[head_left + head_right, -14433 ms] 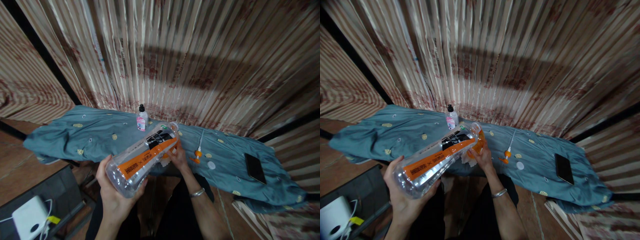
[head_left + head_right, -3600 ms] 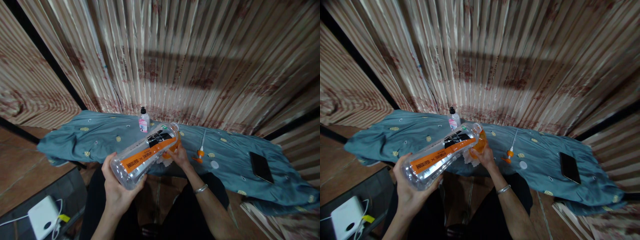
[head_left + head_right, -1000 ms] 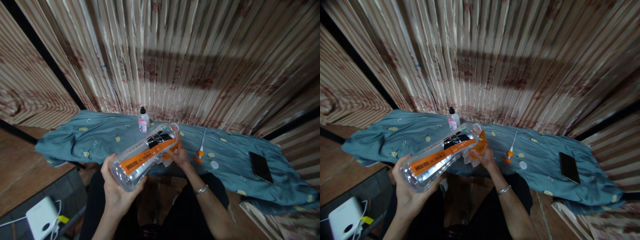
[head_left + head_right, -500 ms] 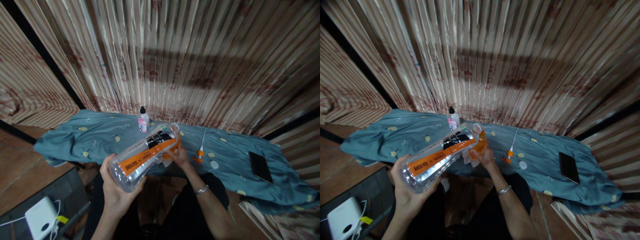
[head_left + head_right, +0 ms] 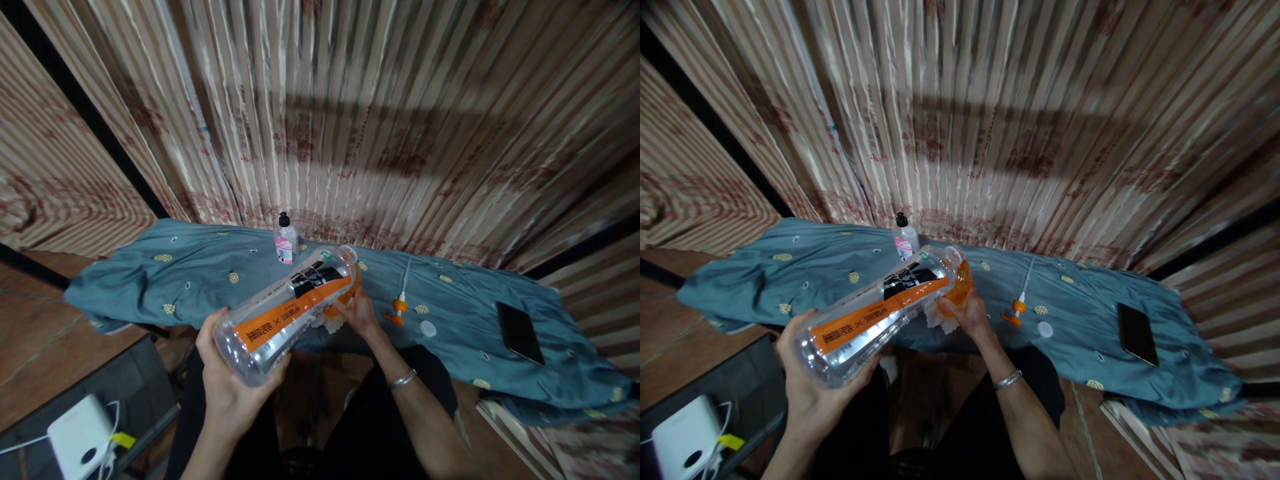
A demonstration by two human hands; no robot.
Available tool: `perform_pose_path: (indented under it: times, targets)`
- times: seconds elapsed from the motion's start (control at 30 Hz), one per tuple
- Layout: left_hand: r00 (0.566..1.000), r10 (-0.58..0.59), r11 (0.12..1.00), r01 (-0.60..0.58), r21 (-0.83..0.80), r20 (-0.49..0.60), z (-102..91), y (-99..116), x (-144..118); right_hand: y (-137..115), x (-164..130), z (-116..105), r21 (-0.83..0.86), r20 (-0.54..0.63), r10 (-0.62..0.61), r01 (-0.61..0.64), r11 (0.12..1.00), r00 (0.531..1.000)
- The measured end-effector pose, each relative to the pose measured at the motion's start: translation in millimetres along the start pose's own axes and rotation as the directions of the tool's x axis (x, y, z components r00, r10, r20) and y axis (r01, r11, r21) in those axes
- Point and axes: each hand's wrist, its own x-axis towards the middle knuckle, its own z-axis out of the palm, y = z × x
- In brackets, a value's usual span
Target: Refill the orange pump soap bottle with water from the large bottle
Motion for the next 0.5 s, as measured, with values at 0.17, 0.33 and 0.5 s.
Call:
perform_pose_path:
  times: [0.17,0.33,0.5]
  targets:
    - [1.0,0.011,1.0,-0.011,0.008,-0.003,-1.1,-3,1,2,0,0,-0.025,-0.008,-0.031,0.031,0.999,0.999]
    - [0.999,-0.02,0.999,0.018,-0.039,-0.029,1.5,-1,2,1,0,0,-0.034,-0.004,-0.036,0.036,0.999,0.999]
    - [1.0,0.004,0.999,-0.005,-0.051,-0.009,-4.1,-11,6,-1,0,0,-0.021,-0.01,-0.019,0.019,1.0,1.0]
